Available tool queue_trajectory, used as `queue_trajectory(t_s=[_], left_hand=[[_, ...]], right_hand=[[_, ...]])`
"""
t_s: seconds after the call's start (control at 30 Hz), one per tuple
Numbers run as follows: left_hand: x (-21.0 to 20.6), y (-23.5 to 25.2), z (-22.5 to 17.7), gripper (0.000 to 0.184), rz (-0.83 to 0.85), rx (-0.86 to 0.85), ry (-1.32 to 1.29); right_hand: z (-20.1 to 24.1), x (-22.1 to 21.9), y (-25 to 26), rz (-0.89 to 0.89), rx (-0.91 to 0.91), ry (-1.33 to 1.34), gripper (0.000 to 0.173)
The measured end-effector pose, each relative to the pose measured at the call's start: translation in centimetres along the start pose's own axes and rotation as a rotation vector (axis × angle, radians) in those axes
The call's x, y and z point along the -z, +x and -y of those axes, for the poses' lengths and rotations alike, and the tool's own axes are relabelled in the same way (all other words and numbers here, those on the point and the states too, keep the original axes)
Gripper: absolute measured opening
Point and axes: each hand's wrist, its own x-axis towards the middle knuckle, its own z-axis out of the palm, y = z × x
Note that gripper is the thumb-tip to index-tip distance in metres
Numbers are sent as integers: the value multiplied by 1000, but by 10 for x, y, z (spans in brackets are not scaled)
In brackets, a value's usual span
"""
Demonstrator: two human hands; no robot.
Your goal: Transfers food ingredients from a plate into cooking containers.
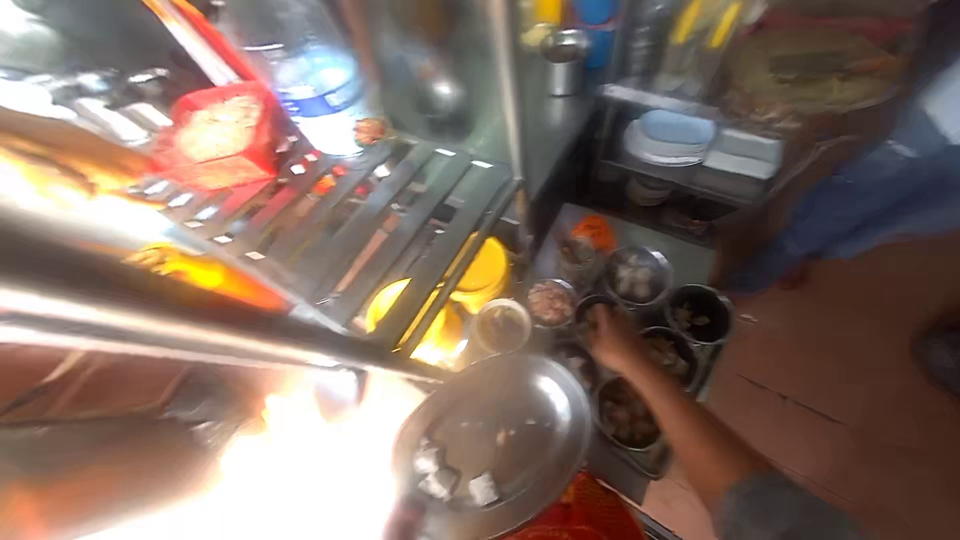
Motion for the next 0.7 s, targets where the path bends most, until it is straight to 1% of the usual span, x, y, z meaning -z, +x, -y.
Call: queue_trajectory(t_s=[0.07,0.1,0.13,0.17,0.2,0.23,0.27,0.3,0.33,0.37,0.4,0.47,0.5,0.57,0.63,0.7], left_hand=[[-5,14,1,19,-109,78,-189],[-8,21,5,22,-138,90,-260],[-8,26,11,24,-133,81,-283],[-7,31,17,24,-111,68,-294],[-7,34,21,24,-95,66,-308],[-8,37,22,24,-86,73,-325],[-12,39,22,23,-83,85,-340],[-18,40,22,22,-89,96,-345],[-23,41,20,21,-92,103,-344],[-28,42,19,20,-87,98,-328],[-31,46,19,18,-72,82,-312],[-32,54,21,19,-6,57,-315],[-31,56,22,19,12,56,-323],[-26,60,28,19,4,55,-323],[-22,63,31,20,-19,53,-308],[-14,66,35,21,-3,55,-292]], right_hand=[[34,31,-9,-89,142,85,49],[53,44,-24,-116,222,120,42],[74,52,-46,-90,299,146,37],[96,53,-72,-7,356,164,36],[118,47,-100,147,394,160,37],[136,33,-125,322,423,114,41],[149,15,-147,455,461,35,46],[157,-6,-165,524,499,-45,50],[157,-26,-177,529,530,-95,48],[154,-39,-184,507,554,-104,42],[150,-44,-186,493,564,-82,34],[133,-30,-180,467,501,81,26],[119,-16,-176,411,431,199,25],[81,18,-165,220,236,359,26],[31,44,-143,89,-1,348,32],[-26,47,-117,34,-208,296,37]])
